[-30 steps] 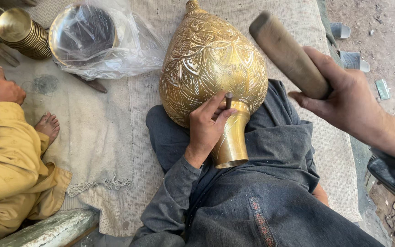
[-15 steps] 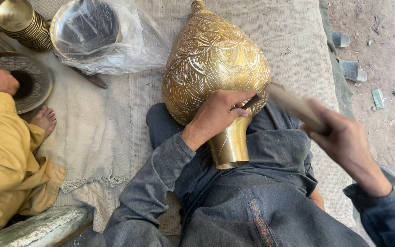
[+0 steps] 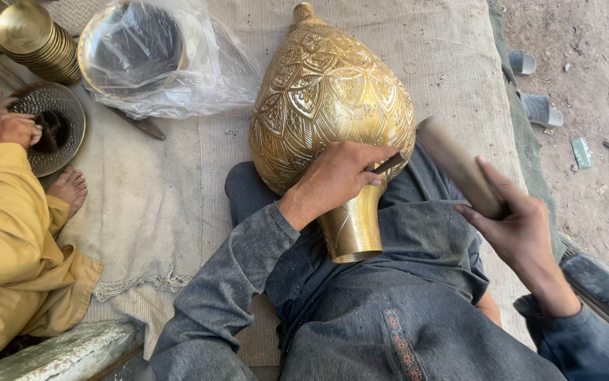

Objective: The person sits cross-legged on the ground holding a large engraved brass vessel on their lap. They hold a small chisel against the vessel's neck and strike it repeatedly with a wooden mallet, chasing lines into the metal, repositioning the chisel and rotating the vessel as they work.

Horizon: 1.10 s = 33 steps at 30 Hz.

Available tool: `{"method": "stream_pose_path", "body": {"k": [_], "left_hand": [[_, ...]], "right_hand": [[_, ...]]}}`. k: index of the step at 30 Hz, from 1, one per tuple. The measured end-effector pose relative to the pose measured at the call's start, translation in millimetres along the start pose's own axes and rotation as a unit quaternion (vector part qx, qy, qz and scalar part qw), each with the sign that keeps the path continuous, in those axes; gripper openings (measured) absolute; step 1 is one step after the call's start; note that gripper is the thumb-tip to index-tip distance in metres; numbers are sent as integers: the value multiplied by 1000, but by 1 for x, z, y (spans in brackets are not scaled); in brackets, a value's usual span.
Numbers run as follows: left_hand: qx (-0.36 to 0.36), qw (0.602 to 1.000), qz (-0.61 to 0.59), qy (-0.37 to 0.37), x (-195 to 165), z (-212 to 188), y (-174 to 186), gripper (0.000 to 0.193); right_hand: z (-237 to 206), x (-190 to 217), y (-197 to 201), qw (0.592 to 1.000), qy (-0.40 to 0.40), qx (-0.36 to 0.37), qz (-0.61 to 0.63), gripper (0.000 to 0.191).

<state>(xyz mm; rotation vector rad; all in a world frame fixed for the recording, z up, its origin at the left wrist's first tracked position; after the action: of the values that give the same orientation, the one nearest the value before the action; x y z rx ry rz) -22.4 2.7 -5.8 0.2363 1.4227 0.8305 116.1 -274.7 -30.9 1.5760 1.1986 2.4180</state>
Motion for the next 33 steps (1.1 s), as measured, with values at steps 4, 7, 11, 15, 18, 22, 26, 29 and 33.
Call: {"method": "stream_pose_path", "body": {"k": [4, 7, 11, 15, 18, 22, 26, 29, 33], "left_hand": [[-24, 999, -33, -19, 3, -2, 1, 51], [-32, 998, -32, -39, 4, -3, 2, 51], [-24, 999, -20, -38, 3, -2, 2, 50], [-5, 1000, -4, -19, 2, -4, 0, 52], [-27, 998, -5, -52, 4, -6, -1, 49], [-132, 988, -61, -55, 13, -19, 2, 52], [-143, 983, -106, 38, 21, -34, -5, 53], [-181, 980, -89, 0, 23, -38, -10, 53], [-205, 977, -47, -42, 22, -39, -13, 50]], "right_hand": [[2, 10, 0, 999, 37, 32, 21, 78], [0, 12, 1, 998, 46, -8, 32, 82], [-4, 10, 1, 998, 47, -23, -25, 79], [-9, 8, 0, 998, -24, -52, 21, 81], [-10, 7, 0, 993, 17, -9, -119, 79], [-9, 5, 2, 995, 25, 9, -94, 82], [-3, 10, 3, 989, 45, 6, -138, 80], [8, 22, 3, 985, 108, 5, -135, 80], [25, 44, 7, 997, 73, -15, 10, 81]]}}
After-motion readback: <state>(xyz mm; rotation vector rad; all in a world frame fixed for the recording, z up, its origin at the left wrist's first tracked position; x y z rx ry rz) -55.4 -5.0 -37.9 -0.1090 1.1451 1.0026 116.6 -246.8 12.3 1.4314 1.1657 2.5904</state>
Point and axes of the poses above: each hand's wrist, its own z-axis towards the middle knuckle, its own y-axis out of the back of the hand, x = y × z, the point moved 1 cm from there along z, towards the middle knuckle, and after that the axes turned 12 degrees about -x, right-handed, at the moved point
